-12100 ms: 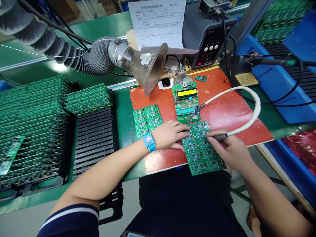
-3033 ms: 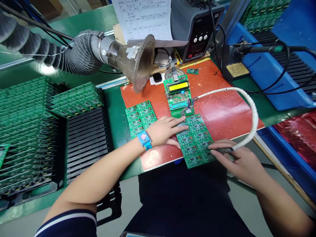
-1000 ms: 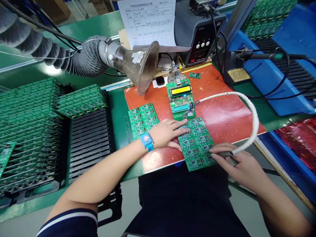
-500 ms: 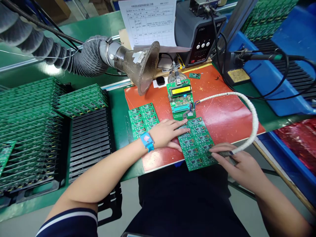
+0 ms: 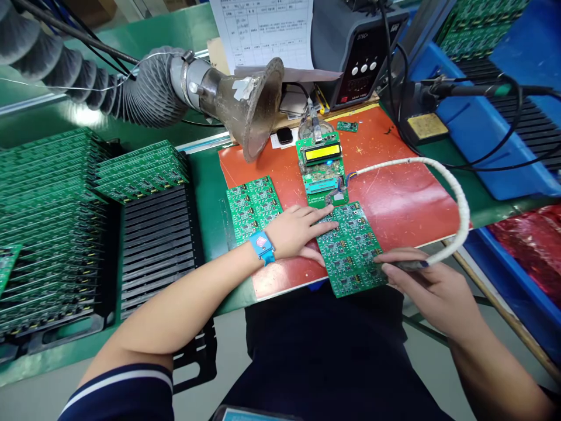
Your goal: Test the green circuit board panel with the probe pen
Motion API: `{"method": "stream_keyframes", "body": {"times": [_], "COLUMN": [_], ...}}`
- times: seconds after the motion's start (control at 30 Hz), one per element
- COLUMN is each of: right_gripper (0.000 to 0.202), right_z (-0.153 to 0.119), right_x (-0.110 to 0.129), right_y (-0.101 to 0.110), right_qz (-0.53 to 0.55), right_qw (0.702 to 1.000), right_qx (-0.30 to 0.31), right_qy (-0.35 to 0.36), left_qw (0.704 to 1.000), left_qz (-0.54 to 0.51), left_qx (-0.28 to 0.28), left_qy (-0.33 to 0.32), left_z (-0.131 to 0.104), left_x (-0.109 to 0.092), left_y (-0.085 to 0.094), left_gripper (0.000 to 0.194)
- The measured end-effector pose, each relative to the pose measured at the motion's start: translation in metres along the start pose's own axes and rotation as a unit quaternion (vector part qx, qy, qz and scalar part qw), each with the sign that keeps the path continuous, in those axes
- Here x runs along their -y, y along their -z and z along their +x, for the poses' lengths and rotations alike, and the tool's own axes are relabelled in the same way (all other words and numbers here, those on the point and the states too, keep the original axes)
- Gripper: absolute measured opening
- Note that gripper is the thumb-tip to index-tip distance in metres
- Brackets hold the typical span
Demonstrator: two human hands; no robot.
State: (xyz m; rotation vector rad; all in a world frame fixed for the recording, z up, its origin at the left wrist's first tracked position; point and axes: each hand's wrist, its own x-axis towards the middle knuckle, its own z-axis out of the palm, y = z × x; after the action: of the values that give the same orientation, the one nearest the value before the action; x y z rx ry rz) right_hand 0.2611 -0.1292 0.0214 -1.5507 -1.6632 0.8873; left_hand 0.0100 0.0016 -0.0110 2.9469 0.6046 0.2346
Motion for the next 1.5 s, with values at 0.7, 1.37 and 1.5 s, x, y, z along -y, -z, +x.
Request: {"method": "stream_keyframes", "body": {"times": [0.7, 1.37, 1.5], "right_gripper": [0.012, 0.012, 0.013], "right_z": [0.001, 0.004, 0.002], "right_x": [0.007, 0.006, 0.004], "right_y": [-0.030, -0.035, -0.034], "right_qz": [-0.041, -0.048, -0.039], "right_qw": [0.990, 0.988, 0.989], "right_qx": [0.070, 0.036, 0.051], "right_qy": [0.115, 0.141, 0.134], "left_qw": [1.000, 1.000, 1.000], "left_qz": [0.007, 0.015, 0.014], "left_qx": [0.012, 0.004, 0.001], "left_qy": [0.003, 0.000, 0.001], "left_z": [0.001, 0.001, 0.001], "left_x": [-0.001, -0.002, -0.002], "left_y": [0.000, -0.003, -0.003], "left_gripper": [0.082, 0.083, 0.083]}}
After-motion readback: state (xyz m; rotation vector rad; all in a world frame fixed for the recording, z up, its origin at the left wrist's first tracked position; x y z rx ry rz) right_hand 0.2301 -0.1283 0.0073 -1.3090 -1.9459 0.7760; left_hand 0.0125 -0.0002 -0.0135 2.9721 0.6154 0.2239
